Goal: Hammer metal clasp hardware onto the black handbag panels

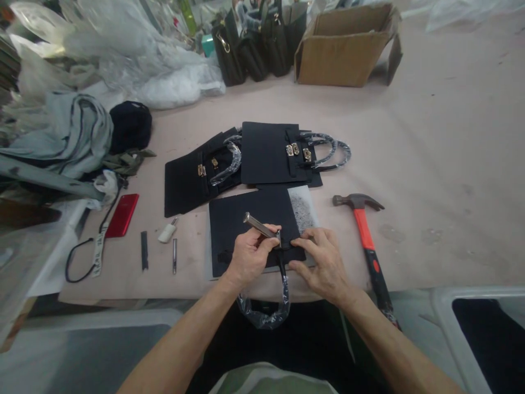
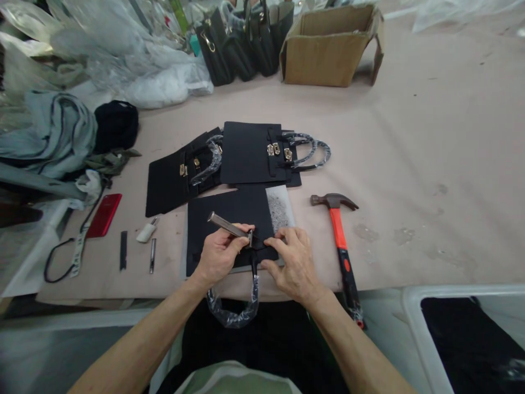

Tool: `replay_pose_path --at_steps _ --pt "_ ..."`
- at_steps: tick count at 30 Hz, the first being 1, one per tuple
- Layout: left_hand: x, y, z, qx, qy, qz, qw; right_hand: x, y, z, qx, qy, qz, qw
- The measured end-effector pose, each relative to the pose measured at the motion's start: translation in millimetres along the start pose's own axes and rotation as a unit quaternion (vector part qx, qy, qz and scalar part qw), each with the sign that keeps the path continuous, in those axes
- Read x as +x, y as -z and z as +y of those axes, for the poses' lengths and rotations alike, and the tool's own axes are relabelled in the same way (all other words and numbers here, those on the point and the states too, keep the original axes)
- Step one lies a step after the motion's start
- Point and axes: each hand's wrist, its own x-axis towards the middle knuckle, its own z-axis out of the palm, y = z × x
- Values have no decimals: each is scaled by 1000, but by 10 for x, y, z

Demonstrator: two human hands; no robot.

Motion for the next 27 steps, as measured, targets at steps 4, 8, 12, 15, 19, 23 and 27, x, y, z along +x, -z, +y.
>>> replay_pose_path --at_steps 4,8,12,15,19,23,27 --pt "4 2 -16 -16 11 3 1000 6 28 12 19 -10 -21 1000" --pt "-5 6 -3 -9 12 -5 1000 3 46 43 38 -9 -32 999" --pt "-5 14 10 3 17 6 1000 78 66 88 21 -18 -43 999" --pt "-2 31 9 -6 31 8 999 250 89 121 -27 -10 -60 998" --pt "-4 44 -5 -24 34 13 999 551 122 129 -103 13 -105 989" --pt "-9 42 -6 -29 45 17 998 764 161 110 -150 37 -168 974" --pt "-1 45 7 -41 39 22 998 865 189 104 -178 59 -210 959"
